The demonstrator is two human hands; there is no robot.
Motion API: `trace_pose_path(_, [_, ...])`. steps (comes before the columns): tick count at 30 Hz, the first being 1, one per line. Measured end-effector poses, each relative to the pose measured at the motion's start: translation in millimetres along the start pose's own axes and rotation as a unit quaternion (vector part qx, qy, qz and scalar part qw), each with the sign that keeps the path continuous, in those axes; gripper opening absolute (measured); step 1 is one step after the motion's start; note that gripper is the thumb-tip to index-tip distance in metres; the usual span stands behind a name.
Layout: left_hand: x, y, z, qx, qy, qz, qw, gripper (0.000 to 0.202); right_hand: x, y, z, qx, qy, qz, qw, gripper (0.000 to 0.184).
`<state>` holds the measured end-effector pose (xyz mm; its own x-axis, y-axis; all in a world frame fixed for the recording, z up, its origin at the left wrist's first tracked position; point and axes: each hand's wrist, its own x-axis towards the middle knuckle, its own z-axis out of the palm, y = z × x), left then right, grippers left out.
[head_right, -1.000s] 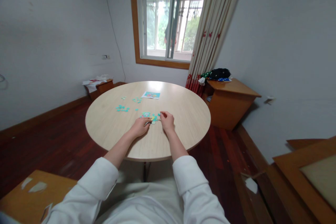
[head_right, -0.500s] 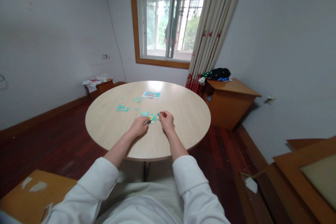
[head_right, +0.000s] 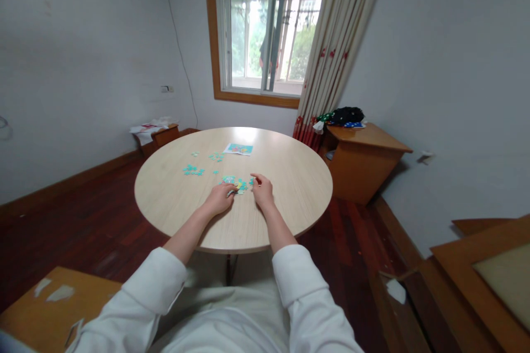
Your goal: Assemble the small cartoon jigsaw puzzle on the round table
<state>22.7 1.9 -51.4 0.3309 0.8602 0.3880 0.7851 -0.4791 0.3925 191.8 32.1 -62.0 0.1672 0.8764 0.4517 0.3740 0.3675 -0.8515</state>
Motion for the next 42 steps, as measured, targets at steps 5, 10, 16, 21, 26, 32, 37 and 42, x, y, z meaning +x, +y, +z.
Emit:
trace_pose_path(5, [0,1,-0.6,-0.009,0.005,0.003,1.000,0.030,0,-1,0,0.002,0.004,0.001,1.000,0.026])
trace_pose_path(10, [0,1,-0.2,-0.006,-0.001,-0.001,1.000,0.031,0,-1,-1,-0.005,-0.005,-0.004,1.000,0.026])
trace_pose_path(16, [0,1,0.6,-0.007,0.004,-0.001,1.000,0.032,-2,-1,1,-0.032,-0.052,-0.019,0.998,0.023])
trace_pose_path(21, [0,1,0.5,-0.007,0.005,0.003,1.000,0.031,-4,-3,1,-0.050,-0.082,-0.011,0.995,0.020])
trace_pose_path(26, [1,1,0.2,0.012,-0.011,-0.006,1.000,0.032,-5,-6,0,-0.086,-0.098,0.000,0.991,0.020])
trace_pose_path(32, [0,3,-2.2,0.014,-0.007,-0.006,1.000,0.032,-5,-7,-1,-0.111,-0.106,0.001,0.988,0.021])
trace_pose_path(37, [0,1,-1.4,0.021,-0.014,-0.007,1.000,0.032,2,-3,0,-0.167,-0.037,0.031,0.985,0.022])
trace_pose_path(42, [0,-1,-0.2,0.020,-0.017,-0.005,1.000,0.032,7,0,2,-0.227,-0.045,0.057,0.971,0.021])
